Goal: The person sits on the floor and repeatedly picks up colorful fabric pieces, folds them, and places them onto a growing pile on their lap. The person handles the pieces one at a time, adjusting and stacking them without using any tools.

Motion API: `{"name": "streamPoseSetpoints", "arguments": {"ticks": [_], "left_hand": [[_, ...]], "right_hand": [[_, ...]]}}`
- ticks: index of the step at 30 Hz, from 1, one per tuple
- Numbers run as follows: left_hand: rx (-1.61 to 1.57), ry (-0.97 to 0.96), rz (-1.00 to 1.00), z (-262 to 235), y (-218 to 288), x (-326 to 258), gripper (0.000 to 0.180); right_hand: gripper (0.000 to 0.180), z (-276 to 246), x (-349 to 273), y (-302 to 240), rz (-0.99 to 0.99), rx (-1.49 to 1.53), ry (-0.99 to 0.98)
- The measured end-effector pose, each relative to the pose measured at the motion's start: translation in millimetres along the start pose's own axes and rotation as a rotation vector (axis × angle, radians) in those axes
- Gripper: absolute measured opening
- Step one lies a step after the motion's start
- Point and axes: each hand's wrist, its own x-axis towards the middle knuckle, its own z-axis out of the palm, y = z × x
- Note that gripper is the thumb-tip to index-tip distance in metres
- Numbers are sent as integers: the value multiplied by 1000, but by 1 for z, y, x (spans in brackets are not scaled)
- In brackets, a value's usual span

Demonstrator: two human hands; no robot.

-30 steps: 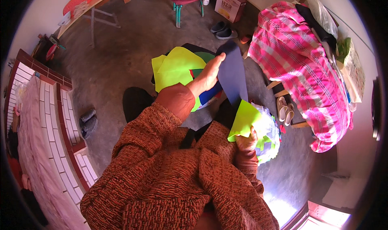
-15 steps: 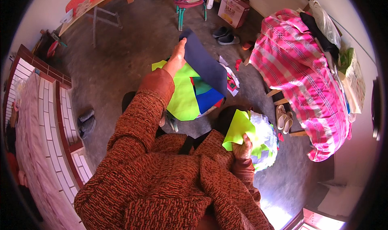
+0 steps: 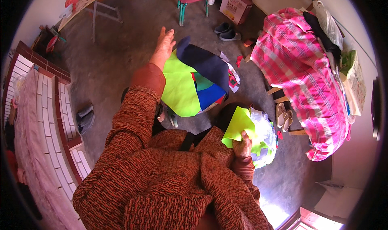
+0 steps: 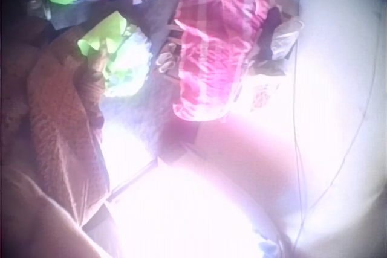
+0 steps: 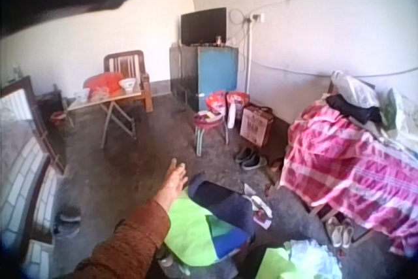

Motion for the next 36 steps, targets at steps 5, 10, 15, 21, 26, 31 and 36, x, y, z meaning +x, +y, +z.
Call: {"name": "streamPoseSetpoints", "arguments": {"ticks": [5,10,15,21,26,31,36], "left_hand": [[144,11,124,-4,18,-66,68],[131,-150,95,-8,8,-144,45],[222,-522,-149,13,-16,-212,37],[235,-757,-448,27,-56,-255,51],[56,-706,-848,33,-92,-264,69],[-473,-903,-917,35,-89,-266,69],[-507,-741,-721,42,-52,-275,45]], "right_hand": [[41,1,-3,-3,40,59,18],[44,4,-3,0,18,-16,41],[46,9,-5,-5,31,-126,32],[46,64,-12,-36,-62,57,-84],[50,83,-4,-56,-74,291,-345],[49,114,2,-61,-49,372,-451],[48,125,8,-67,-81,292,-484]]}}
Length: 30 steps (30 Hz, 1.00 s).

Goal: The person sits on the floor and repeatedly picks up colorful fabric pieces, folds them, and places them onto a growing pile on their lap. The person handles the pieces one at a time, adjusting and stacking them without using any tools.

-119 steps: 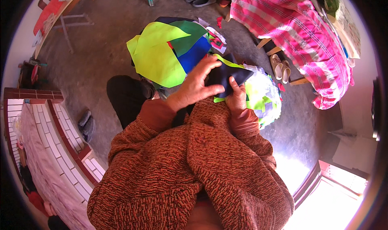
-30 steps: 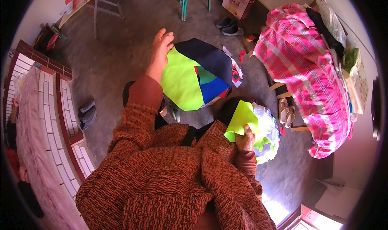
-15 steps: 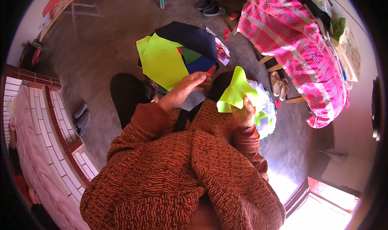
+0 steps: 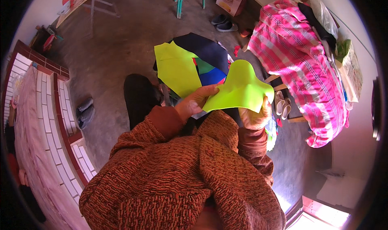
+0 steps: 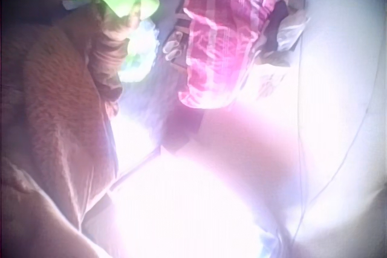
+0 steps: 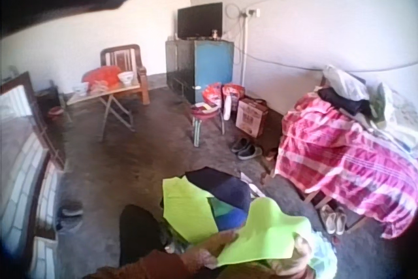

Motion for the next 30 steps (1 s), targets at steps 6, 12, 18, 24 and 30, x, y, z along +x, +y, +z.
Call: {"name": "streamPoseSetpoints", "arguments": {"ticks": [6,12,18,24,30], "left_hand": [[189,232,110,-5,56,-13,51],[684,342,337,5,145,-14,37],[1410,604,374,-56,193,1,33],[1670,706,394,-109,200,11,35],[2022,774,426,-91,204,16,34]], "right_hand": [[46,5,13,-16,-35,-184,90],[41,-37,18,0,-64,-467,299],[30,-74,27,60,420,-687,418],[33,-100,15,86,478,-872,359],[37,-107,15,93,544,-909,410]]}}
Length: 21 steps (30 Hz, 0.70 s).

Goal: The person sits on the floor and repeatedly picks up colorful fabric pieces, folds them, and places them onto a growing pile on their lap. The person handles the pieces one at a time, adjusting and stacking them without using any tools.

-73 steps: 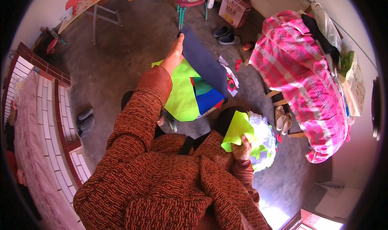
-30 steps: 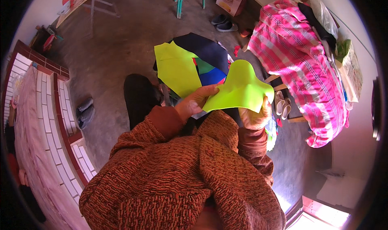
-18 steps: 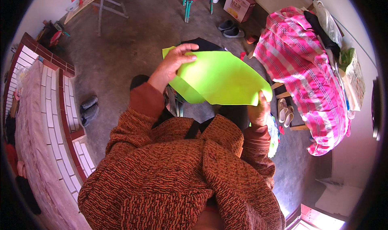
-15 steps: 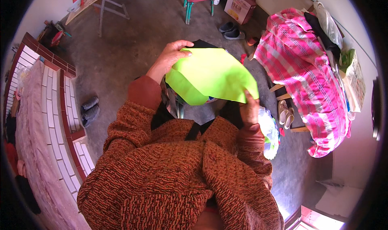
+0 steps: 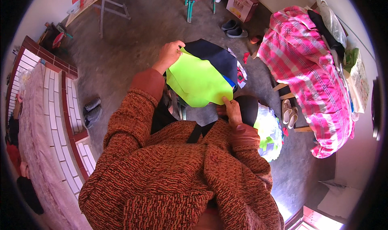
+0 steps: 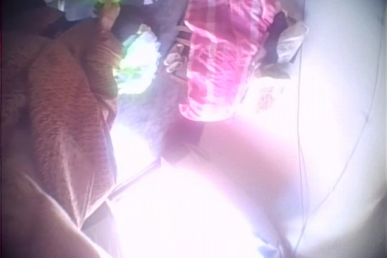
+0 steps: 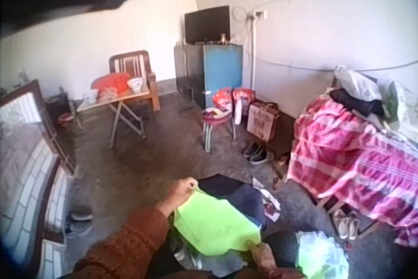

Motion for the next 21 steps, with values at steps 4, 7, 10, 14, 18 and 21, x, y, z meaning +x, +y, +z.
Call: {"name": "streamPoseSetpoints", "arguments": {"ticks": [4,7,10,14,18,21], "left_hand": [[325,170,174,-3,13,-7,40],[405,272,291,4,32,-19,44],[250,206,401,24,61,-35,44],[364,3,425,68,79,-56,51],[480,-126,412,90,66,-66,52],[585,-185,374,88,70,-65,54]], "right_hand": [[41,-2,2,4,43,15,-36],[38,-4,2,2,82,-58,-105],[34,0,1,2,25,-38,-71],[34,-5,3,6,-13,34,-35],[37,-6,13,22,-87,21,47],[41,-3,6,11,-145,209,113]]}}
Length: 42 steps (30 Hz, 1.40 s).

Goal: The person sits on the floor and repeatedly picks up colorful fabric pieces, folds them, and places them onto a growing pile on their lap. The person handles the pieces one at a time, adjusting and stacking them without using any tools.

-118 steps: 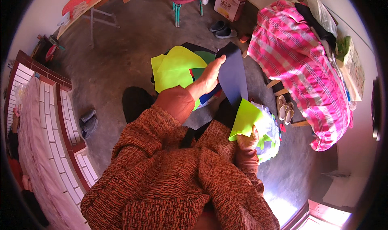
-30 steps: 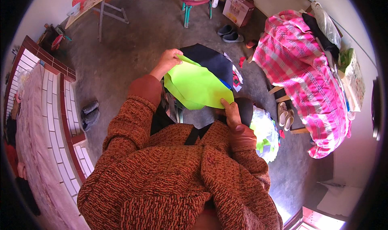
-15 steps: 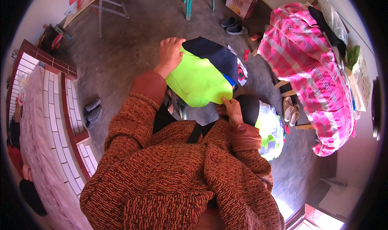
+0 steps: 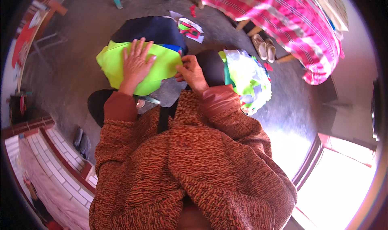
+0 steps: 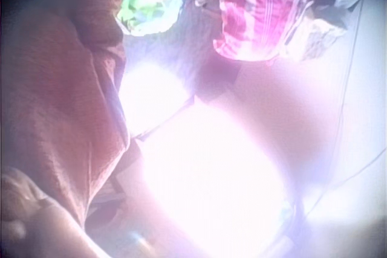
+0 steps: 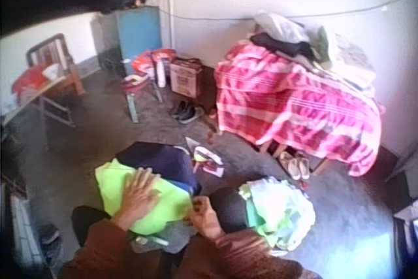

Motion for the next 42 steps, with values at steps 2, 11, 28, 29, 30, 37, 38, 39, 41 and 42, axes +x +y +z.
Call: {"name": "streamPoseSetpoints", "arguments": {"ticks": [2,11,28,29,30,37,38,39,41,42], "left_hand": [[24,-18,-3,-1,-1,0,54],[20,-3,20,2,-3,1,55],[-66,-23,42,-2,2,5,51],[-62,-27,41,-2,2,6,51],[-63,-31,48,-3,2,7,50],[-71,-65,50,-9,7,11,52],[-71,-74,46,-10,7,12,52],[-70,-81,44,-10,7,12,53],[-68,-95,41,-10,7,13,54],[-63,-103,37,-10,7,13,54]], "right_hand": [[42,0,-9,-17,-12,83,34],[13,-93,-39,-69,-319,235,274],[43,-288,-69,201,373,458,823],[45,-286,-65,203,395,457,816],[48,-285,-60,204,417,457,809],[53,-280,-13,226,258,-639,823],[53,-281,-11,228,86,-852,827],[53,-280,-6,226,98,-856,809],[54,-278,3,222,122,-864,772],[52,-278,9,219,160,-859,794]]}}
